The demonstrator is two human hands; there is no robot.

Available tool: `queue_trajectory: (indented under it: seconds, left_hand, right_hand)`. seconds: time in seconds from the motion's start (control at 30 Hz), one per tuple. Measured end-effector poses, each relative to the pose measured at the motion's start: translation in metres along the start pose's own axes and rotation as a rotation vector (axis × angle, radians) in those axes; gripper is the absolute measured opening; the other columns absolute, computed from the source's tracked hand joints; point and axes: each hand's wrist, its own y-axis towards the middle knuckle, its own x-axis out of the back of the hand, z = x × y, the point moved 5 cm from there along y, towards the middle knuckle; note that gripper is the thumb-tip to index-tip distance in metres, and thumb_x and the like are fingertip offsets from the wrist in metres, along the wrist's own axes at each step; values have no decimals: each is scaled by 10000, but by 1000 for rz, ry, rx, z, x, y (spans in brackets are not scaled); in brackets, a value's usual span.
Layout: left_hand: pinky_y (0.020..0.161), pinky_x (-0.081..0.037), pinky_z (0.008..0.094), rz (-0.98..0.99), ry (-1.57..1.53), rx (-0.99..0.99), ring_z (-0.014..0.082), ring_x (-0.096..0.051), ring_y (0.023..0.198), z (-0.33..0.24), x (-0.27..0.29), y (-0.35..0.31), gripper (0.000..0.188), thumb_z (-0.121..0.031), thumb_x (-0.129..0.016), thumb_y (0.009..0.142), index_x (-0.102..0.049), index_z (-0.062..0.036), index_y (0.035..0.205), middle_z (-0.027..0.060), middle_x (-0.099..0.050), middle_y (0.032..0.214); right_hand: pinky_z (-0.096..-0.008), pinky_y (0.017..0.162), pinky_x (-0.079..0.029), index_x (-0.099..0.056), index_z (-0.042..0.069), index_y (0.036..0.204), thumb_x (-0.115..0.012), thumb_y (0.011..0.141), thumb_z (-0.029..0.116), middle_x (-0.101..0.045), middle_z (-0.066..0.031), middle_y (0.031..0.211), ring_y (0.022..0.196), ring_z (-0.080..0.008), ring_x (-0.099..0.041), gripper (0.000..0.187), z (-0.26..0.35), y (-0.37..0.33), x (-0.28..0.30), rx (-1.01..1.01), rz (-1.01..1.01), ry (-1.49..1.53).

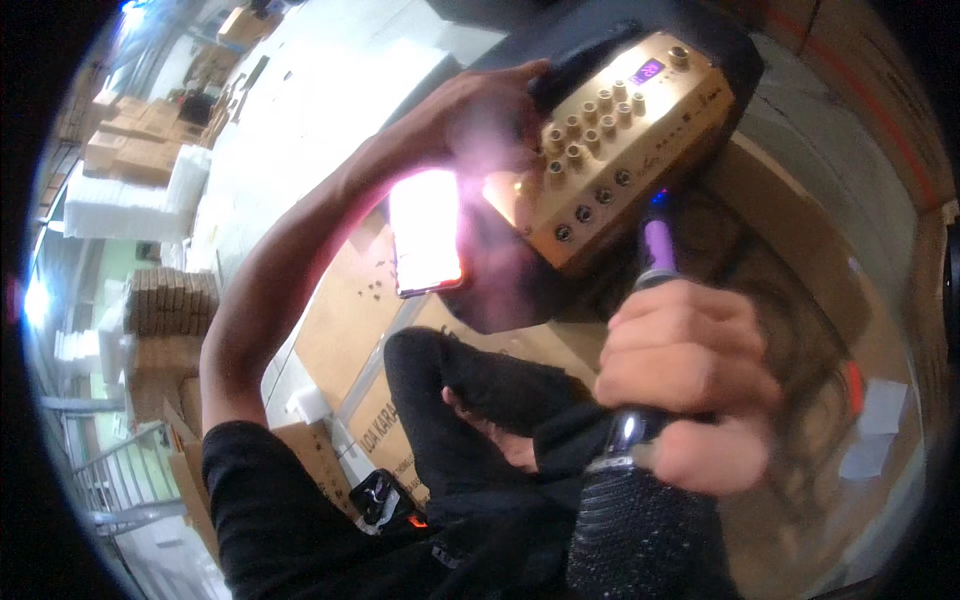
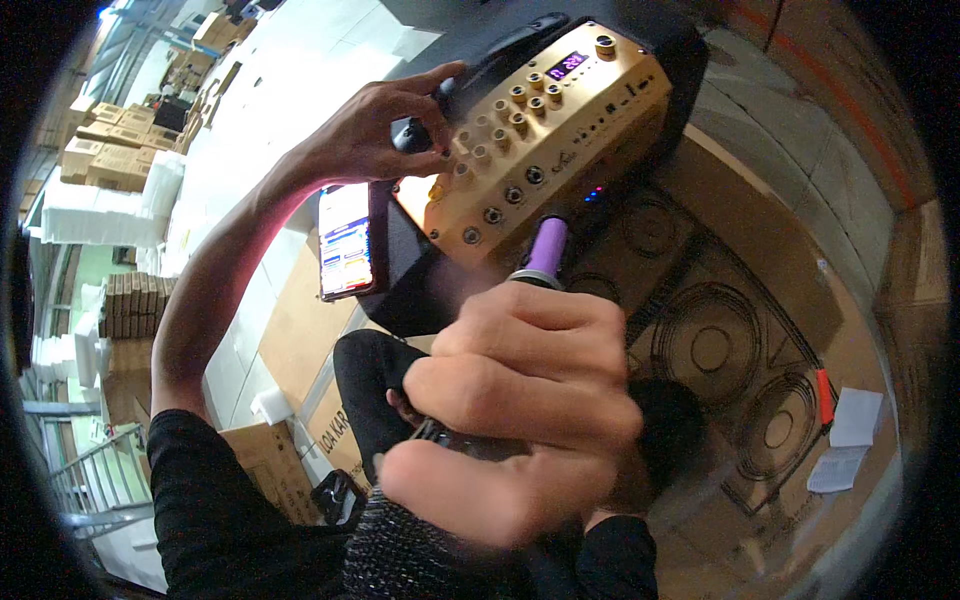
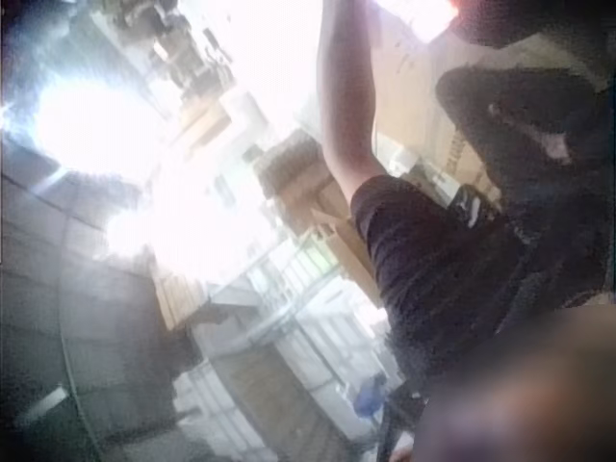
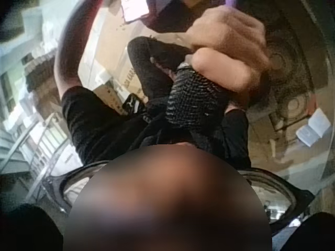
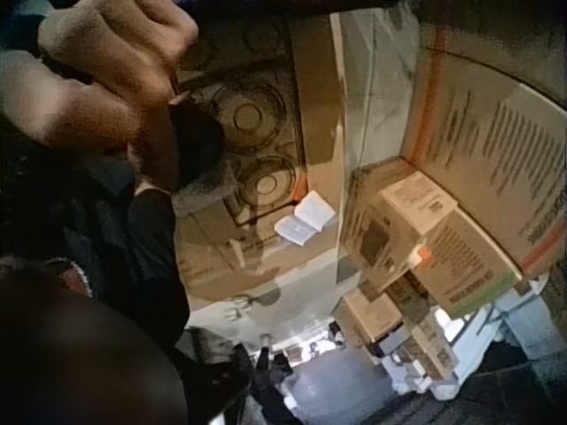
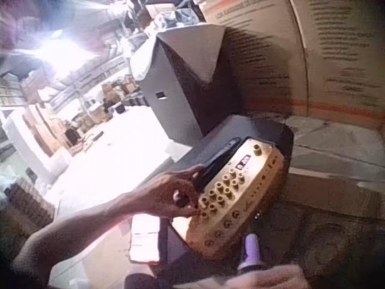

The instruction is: The person uses a purple tool to work on the control panel of a black speaker, then applies yellow adhesive tape to the bottom of the speaker. The person sits on the floor surrounded by cardboard boxes.

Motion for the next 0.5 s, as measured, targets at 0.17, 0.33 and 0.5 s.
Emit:
queue_trajectory:
  seconds: [0.17, 0.33, 0.5]
  left_hand:
    - [1079, -502, 503, 50, -20, 88, 360, -556, 1334, -1, 2, 3, 279, -330, -841, 797, -766, -92, 924, 245, -527, 1479]
    - [1131, -436, 543, -6, -93, 36, 389, -436, 1438, -4, 4, 8, 294, -332, -852, 796, -765, -96, 949, 243, -485, 1514]
    - [1203, -338, 570, -50, -86, 60, 381, -392, 1470, 11, 7, 39, 258, -322, -801, 865, -762, -93, 978, 249, -473, 1523]
  right_hand:
    - [-356, 488, -534, -511, 133, 995, -659, 869, 146, -658, -128, 729, 518, -216, -600, 195, 2, 2, 5, 52, -3, 51]
    - [-348, 476, -529, -507, 133, 1032, -643, 889, 144, -661, -129, 732, 514, -213, -604, 198, 2, 5, 11, 51, -9, 29]
    - [-351, 466, -535, -495, 140, 1075, -634, 901, 150, -665, -130, 738, 511, -211, -610, 223, 3, 3, 12, 45, -23, -6]
